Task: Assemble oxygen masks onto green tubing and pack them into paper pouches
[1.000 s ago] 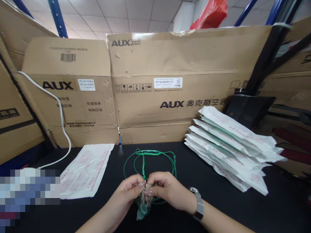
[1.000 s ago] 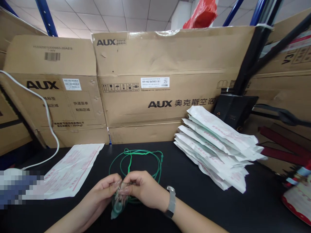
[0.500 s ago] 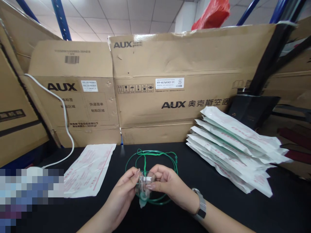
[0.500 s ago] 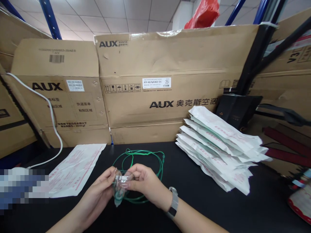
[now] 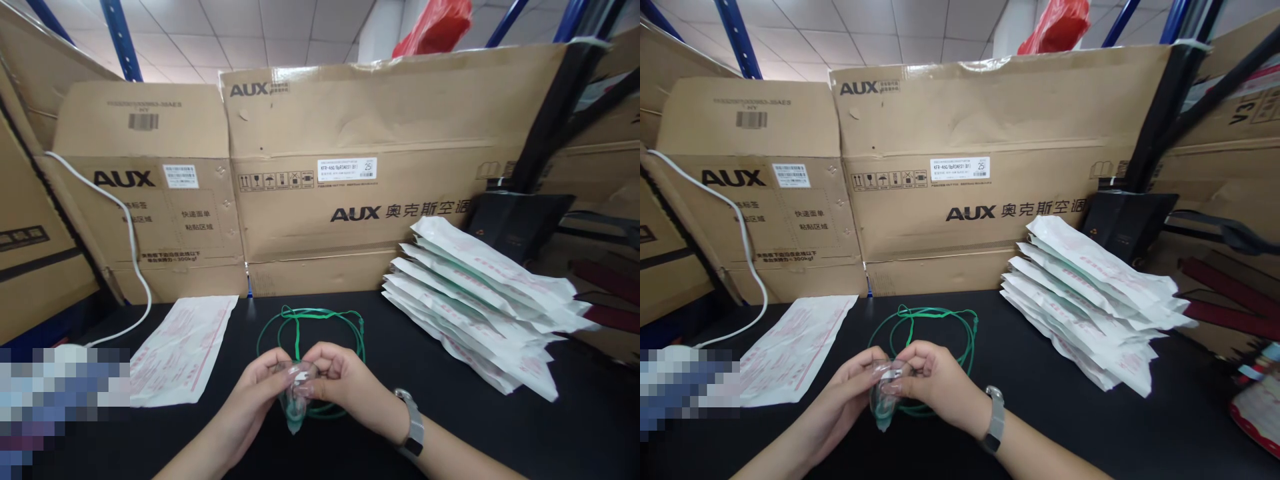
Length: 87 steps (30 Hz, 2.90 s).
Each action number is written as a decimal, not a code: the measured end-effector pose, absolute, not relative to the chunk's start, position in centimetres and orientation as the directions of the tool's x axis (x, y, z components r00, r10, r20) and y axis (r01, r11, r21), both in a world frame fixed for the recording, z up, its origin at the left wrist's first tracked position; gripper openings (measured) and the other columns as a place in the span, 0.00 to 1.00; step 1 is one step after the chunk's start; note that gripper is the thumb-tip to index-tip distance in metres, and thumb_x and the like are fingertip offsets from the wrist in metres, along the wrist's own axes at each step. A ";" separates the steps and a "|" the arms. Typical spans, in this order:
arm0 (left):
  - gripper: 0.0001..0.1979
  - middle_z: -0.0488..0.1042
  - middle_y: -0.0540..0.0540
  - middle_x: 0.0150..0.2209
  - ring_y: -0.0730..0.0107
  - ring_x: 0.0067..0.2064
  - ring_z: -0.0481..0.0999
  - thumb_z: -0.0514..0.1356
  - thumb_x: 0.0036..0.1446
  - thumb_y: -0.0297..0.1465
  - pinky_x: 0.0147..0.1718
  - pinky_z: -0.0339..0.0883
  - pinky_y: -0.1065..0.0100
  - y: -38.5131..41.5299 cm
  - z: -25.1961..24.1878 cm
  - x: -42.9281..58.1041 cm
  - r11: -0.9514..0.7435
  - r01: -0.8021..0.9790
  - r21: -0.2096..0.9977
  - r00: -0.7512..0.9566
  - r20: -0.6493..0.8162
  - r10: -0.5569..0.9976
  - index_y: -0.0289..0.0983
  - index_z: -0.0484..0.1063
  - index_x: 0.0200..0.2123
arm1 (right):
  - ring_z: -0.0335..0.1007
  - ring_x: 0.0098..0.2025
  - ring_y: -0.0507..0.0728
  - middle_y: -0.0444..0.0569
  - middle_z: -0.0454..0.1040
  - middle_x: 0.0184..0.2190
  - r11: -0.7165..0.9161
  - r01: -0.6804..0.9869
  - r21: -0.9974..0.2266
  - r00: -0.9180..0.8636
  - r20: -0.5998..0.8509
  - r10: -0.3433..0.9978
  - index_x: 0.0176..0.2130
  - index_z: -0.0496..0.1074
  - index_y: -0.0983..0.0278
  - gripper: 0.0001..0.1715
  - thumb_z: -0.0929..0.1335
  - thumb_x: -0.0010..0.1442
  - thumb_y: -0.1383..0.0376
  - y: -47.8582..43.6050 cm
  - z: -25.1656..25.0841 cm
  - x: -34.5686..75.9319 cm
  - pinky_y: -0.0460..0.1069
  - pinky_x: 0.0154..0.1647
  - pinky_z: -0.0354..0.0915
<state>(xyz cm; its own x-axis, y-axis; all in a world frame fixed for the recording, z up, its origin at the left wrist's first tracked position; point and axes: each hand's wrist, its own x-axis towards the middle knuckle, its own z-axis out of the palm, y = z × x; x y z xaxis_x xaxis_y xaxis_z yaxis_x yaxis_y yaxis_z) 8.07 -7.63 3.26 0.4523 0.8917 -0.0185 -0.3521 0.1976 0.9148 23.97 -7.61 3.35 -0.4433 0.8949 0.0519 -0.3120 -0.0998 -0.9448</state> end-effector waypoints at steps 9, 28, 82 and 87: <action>0.10 0.68 0.50 0.23 0.72 0.27 0.65 0.62 0.47 0.34 0.29 0.58 0.71 -7.0 3.2 7.8 -0.027 -0.139 0.990 0.360 0.076 0.930 0.34 0.67 0.22 | 0.71 0.27 0.49 0.42 0.74 0.24 -0.052 -0.277 -0.960 -0.407 0.068 0.911 0.29 0.67 0.67 0.17 0.74 0.40 0.66 -7.9 3.2 23.9 0.46 0.33 0.65; 0.11 0.64 0.51 0.24 0.72 0.29 0.63 0.56 0.53 0.37 0.30 0.57 0.72 -8.0 3.2 8.3 -0.116 -0.071 0.991 0.482 0.136 0.865 0.36 0.67 0.24 | 0.55 0.23 0.47 0.39 0.61 0.20 0.088 -0.134 -0.987 -0.422 0.137 0.896 0.24 0.62 0.66 0.20 0.67 0.51 0.52 -7.6 3.3 24.4 0.45 0.26 0.52; 0.07 0.71 0.49 0.27 0.71 0.33 0.68 0.58 0.52 0.34 0.35 0.59 0.71 -7.8 3.4 8.1 -0.040 -0.107 0.993 0.518 0.090 0.851 0.35 0.71 0.28 | 0.55 0.20 0.47 0.40 0.62 0.16 0.132 -0.098 -0.986 -0.176 0.148 0.973 0.18 0.63 0.66 0.22 0.67 0.51 0.53 -7.1 3.5 24.3 0.44 0.24 0.54; 0.09 0.73 0.50 0.25 0.71 0.31 0.70 0.61 0.48 0.34 0.34 0.60 0.71 -7.8 3.6 8.0 -0.032 -0.077 0.997 0.506 0.066 0.860 0.35 0.70 0.23 | 0.55 0.21 0.48 0.40 0.61 0.17 0.220 0.016 -0.975 -0.171 0.214 0.962 0.18 0.63 0.66 0.21 0.65 0.52 0.53 -7.3 3.7 24.4 0.44 0.24 0.55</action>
<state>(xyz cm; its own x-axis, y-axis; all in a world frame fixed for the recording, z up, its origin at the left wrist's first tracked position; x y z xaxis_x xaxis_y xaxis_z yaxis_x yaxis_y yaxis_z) 8.03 -7.77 3.56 0.5062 0.8599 0.0661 -0.0765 -0.0315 0.9966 24.37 -7.31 3.68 -0.1711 0.9617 0.2143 0.0156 0.2201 -0.9754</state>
